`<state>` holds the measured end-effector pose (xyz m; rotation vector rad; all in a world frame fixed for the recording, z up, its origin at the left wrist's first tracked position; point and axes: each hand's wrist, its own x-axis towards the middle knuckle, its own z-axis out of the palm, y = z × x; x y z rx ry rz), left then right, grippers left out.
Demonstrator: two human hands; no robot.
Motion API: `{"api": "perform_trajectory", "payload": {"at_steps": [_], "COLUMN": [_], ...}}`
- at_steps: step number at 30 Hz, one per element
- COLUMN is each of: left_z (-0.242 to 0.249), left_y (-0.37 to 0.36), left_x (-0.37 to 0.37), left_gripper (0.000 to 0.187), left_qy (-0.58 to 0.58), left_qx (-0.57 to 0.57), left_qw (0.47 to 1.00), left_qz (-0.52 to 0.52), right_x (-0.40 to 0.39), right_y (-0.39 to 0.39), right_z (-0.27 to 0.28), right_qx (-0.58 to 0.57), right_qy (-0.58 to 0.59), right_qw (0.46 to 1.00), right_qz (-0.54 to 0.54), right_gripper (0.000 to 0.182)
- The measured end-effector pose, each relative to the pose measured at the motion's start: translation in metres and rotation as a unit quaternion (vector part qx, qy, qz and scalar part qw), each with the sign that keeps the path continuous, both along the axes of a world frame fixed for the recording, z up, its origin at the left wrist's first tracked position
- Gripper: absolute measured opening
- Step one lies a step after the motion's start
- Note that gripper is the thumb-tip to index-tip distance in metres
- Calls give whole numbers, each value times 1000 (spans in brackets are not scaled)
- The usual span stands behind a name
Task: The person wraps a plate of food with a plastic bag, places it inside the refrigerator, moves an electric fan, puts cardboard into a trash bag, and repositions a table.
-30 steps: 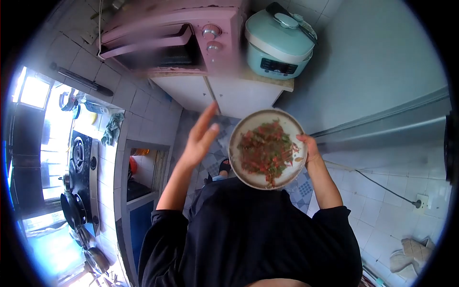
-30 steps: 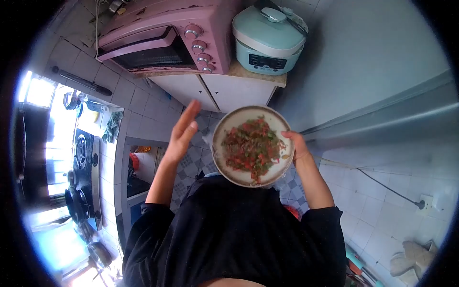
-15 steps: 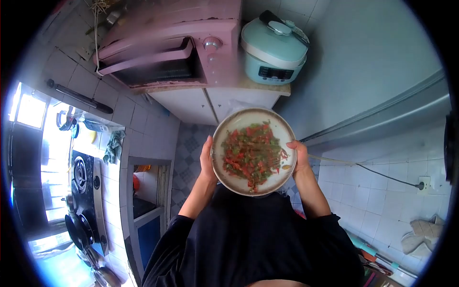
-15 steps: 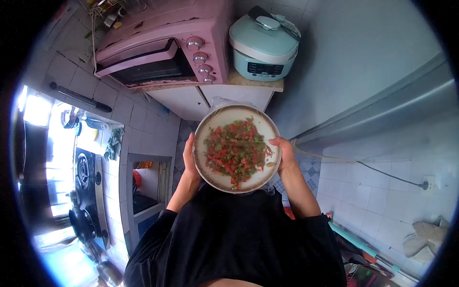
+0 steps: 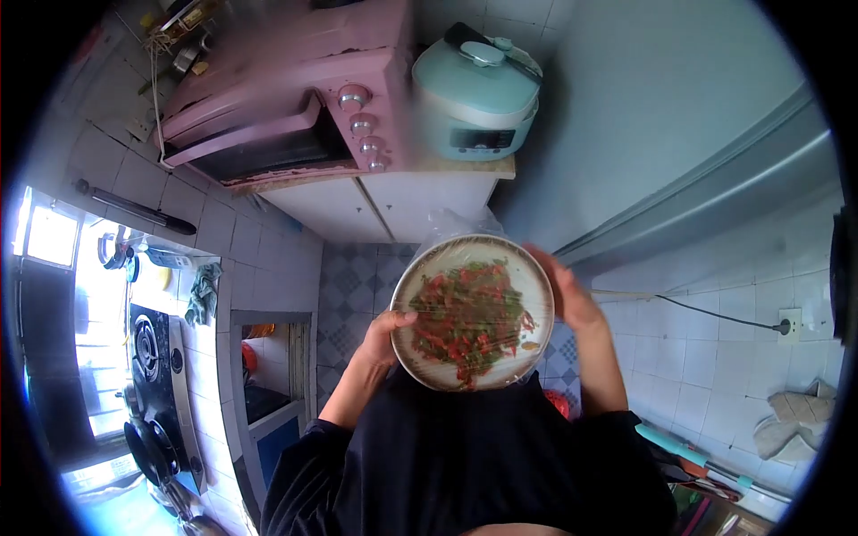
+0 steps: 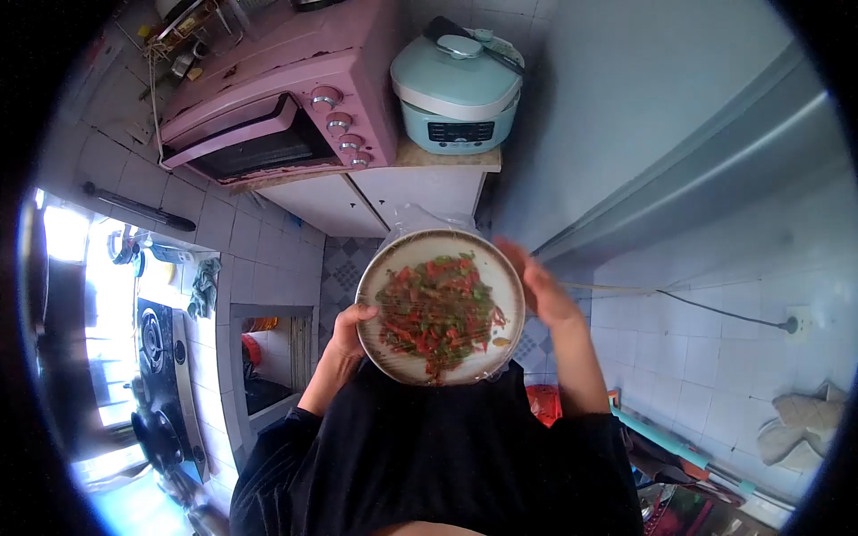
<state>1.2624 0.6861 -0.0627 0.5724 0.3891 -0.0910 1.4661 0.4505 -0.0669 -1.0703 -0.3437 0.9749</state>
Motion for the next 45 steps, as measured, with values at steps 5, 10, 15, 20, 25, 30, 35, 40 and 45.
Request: {"api": "perform_trajectory", "payload": {"at_steps": [5, 10, 15, 20, 25, 30, 35, 40, 45], "left_z": [-3, -13, -39, -49, -37, -27, -4, 19, 35], "left_y": [-22, -54, -66, -89, -122, -125, -103, -96, -91], "left_x": [9, 14, -3, -17, -23, -32, -27, -39, -46], "left_gripper": [61, 64, 64, 66, 67, 66, 54, 51, 50], "left_qy": [14, 17, 68, 67, 76, -16, -51, -90, -115], "left_qx": [-9, -5, 15, -7, 24, -4, 28, 17, -7], "left_qw": [1000, 999, 994, 983, 967, 939, 908, 904, 909], "left_qz": [-16, 42, 83, 173, 241, 343, 414, 417, 400], "right_x": [46, 54, 53, 17, 21, 51, 66, 62, 42], "right_y": [65, 99, 62, 30, -16, 6, 22, 13, -12], "right_z": [108, 53, -16, -10, -124, -42, -57, -79, -94], "right_qx": [103, -3, 27, 73, -98, -106, -454, -500, -462], "right_qy": [-529, -303, 104, 408, -13, -677, -831, -845, -857], "right_qw": [818, 811, 904, 884, 966, 723, 270, 155, 191], "right_qz": [201, 501, 414, 216, 239, 86, 172, 108, 124], "right_gripper": [62, 62, 65, 65, 41, 26, 22, 22, 23]}}
